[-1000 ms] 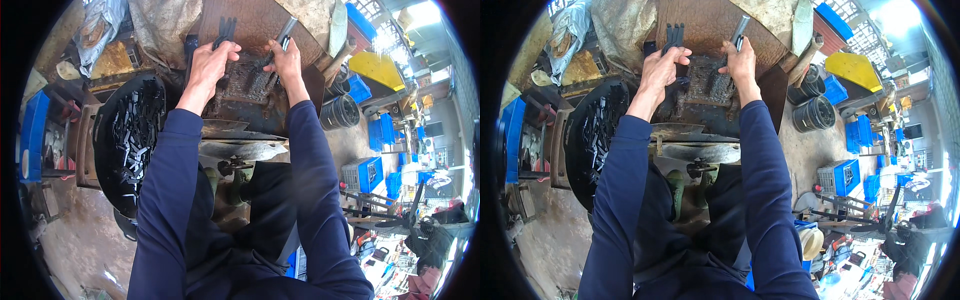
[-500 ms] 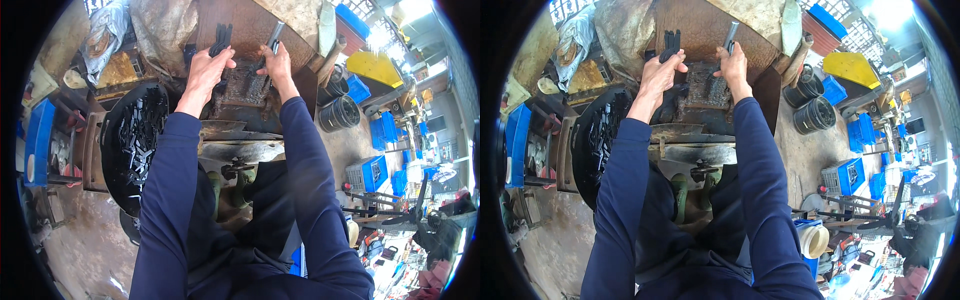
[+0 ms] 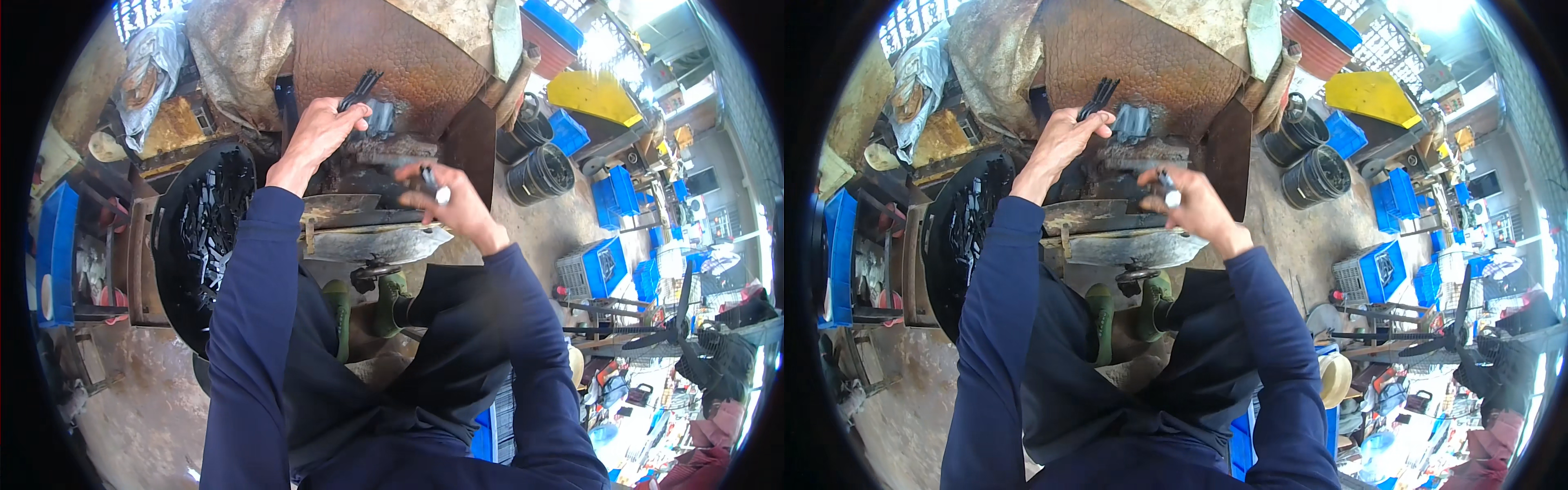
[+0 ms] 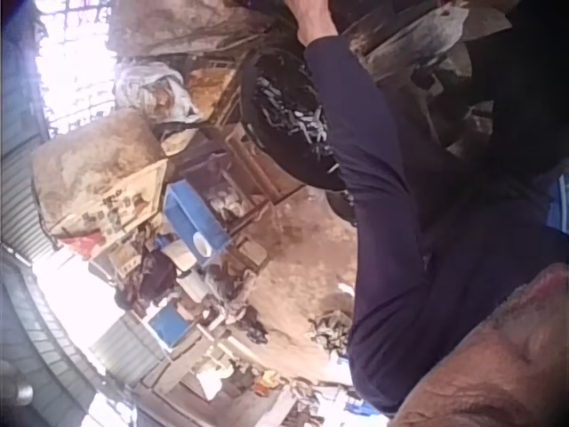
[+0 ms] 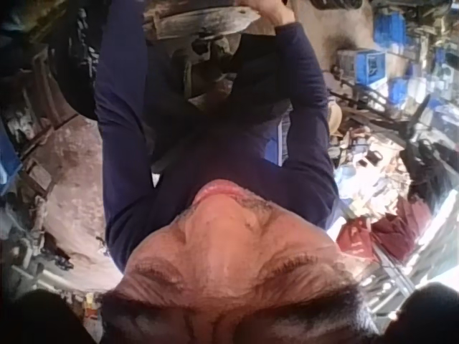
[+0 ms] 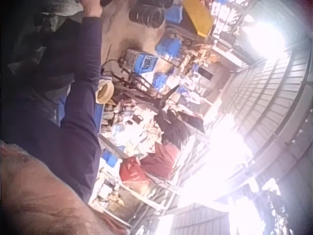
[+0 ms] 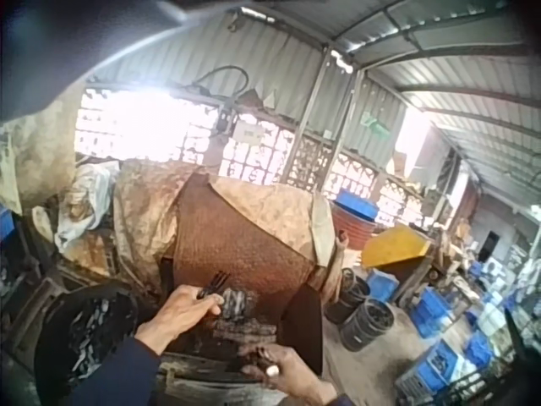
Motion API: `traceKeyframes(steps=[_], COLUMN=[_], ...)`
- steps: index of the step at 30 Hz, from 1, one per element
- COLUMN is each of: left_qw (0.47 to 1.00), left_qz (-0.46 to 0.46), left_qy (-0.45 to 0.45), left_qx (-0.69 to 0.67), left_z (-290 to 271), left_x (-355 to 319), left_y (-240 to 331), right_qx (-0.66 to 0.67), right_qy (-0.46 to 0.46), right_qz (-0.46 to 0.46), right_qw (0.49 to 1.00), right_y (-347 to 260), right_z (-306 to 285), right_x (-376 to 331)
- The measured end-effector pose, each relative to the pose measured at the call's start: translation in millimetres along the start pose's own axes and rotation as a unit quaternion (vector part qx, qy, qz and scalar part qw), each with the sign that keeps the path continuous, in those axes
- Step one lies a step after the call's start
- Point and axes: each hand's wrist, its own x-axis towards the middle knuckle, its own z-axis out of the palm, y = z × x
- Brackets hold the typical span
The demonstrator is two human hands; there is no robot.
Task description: Finishing small metal parts by processing them on a stationary machine and then dipping them into a cleaning solution.
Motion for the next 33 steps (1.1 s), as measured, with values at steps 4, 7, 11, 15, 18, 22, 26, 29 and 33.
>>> traceKeyframes(steps=[4, 7, 11, 15, 18, 22, 26, 29, 33], left_qw=[0.997, 0.981, 0.948, 0.939, 0.942, 0.939, 0.965, 0.986, 0.988], left_qz=[0.004, 0.035, 0.039, 0.041, 0.012, 0.038, 0.028, 0.019, 0.010], left_qy=[-0.019, -0.030, -0.046, -0.094, -0.111, -0.087, -0.069, -0.090, -0.153], left_qx=[0.077, 0.189, 0.313, 0.328, 0.317, 0.330, 0.251, 0.139, -0.029], left_z=[13.3, 14.7, 22.2, 26.5, 27.1, 31.3, 31.2, 29.6, 27.8], left_x=[1.6, 0.1, -6.1, -8.2, -0.6, 3.5, 9.7, 7.5, -11.0], left_y=[-7.1, -16.3, -22.4, -33.7, -43.7, -55.4, -42.8, -28.1, -1.3], right_qx=[-0.187, -0.259, -0.219, -0.067, 0.043, 0.098, 0.127, 0.251, 0.349], right_qy=[-0.024, -0.035, -0.082, -0.095, -0.014, 0.076, 0.135, 0.190, 0.216], right_qz=[-0.174, -0.240, -0.192, -0.035, 0.120, 0.125, 0.132, 0.103, 0.053], right_qw=[0.967, 0.935, 0.953, 0.993, 0.992, 0.984, 0.974, 0.943, 0.910], right_y=[31.5, 41.8, 33.0, 12.5, 9.6, 10.1, 10.4, 20.8, 15.4], right_z=[10.2, 20.1, 14.2, -3.3, -8.3, -11.4, -8.9, -3.3, 5.3], right_x=[-20.6, -27.7, -26.8, -14.2, -2.3, 14.1, 27.5, 37.1, 42.9])
